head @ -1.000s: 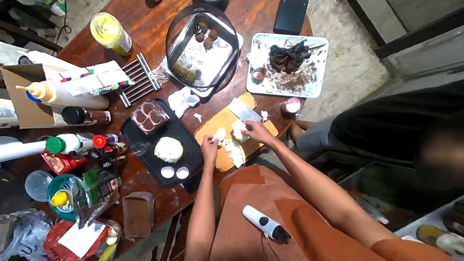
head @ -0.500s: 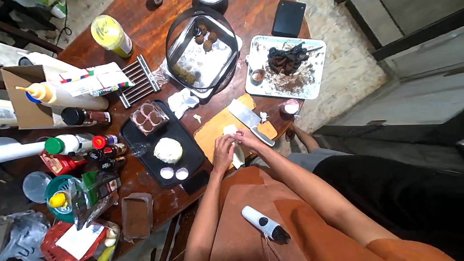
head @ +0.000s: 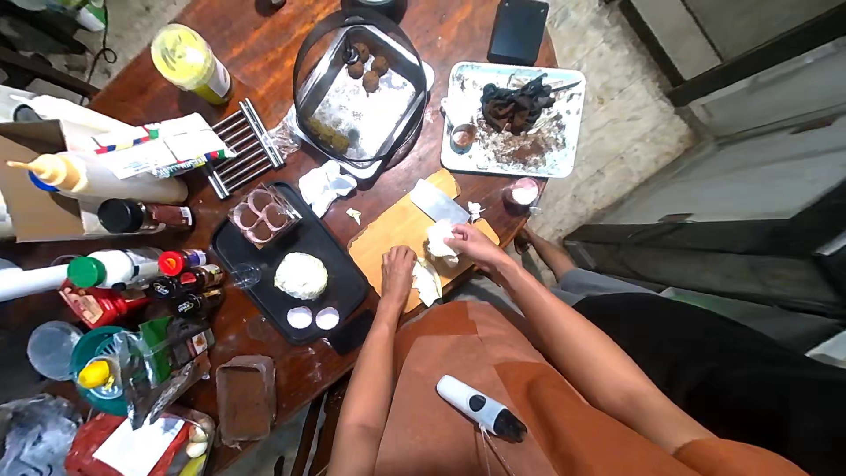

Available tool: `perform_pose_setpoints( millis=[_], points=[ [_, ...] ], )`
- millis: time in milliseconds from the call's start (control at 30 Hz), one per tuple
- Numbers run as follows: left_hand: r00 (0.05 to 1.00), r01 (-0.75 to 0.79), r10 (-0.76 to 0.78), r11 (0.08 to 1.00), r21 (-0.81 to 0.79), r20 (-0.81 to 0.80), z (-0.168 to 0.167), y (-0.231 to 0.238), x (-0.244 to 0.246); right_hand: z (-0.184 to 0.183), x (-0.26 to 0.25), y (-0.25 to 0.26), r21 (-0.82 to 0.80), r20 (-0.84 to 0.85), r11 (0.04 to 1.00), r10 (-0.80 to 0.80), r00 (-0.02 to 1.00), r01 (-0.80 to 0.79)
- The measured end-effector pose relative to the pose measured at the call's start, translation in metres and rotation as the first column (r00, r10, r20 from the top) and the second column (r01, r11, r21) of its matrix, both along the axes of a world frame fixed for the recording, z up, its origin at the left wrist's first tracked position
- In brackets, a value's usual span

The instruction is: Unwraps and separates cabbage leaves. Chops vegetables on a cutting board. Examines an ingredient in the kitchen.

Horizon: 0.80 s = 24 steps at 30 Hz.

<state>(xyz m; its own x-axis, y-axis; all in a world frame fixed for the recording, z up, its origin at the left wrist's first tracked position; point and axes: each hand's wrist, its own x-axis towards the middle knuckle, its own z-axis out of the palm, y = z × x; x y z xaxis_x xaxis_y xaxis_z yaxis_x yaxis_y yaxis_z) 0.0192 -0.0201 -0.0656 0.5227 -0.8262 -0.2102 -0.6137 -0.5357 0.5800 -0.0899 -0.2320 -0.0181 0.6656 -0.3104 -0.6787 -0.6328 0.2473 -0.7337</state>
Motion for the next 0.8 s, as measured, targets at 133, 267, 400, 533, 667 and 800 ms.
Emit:
perform_pose_setpoints(
  millis=[133,267,400,533,667,800],
  points=[
    [0.99,-0.038,0.032,0.999,-0.038,-0.14,0.008,-0.001,0.019,0.004,-0.007,0.006,0.082,-0.014,0.968,0.24,0.971,-0.238],
    [0.946,-0.171,0.161,0.985,-0.013,-0.282,0.015,-0.001,0.032,0.007,-0.008,0.021,0.151,-0.07,0.939,0.322,0.944,-0.309],
    [0.92,-0.26,0.239,0.965,-0.025,-0.312,0.017,0.002,0.036,0.014,-0.003,0.03,0.239,-0.116,0.915,0.361,0.925,-0.326],
    [0.909,-0.293,0.263,0.955,-0.049,-0.323,0.024,0.002,0.034,0.021,0.004,0.041,0.296,-0.189,0.906,0.366,0.911,-0.303],
    [0.906,-0.306,0.235,0.938,-0.161,-0.352,0.038,0.003,0.017,0.002,0.011,0.058,0.129,-0.329,0.984,0.161,0.931,-0.124],
    [0.909,-0.254,0.162,0.946,-0.201,-0.384,0.04,0.014,-0.016,-0.005,0.017,0.068,0.172,-0.28,0.982,-0.032,0.959,0.083]
  ],
)
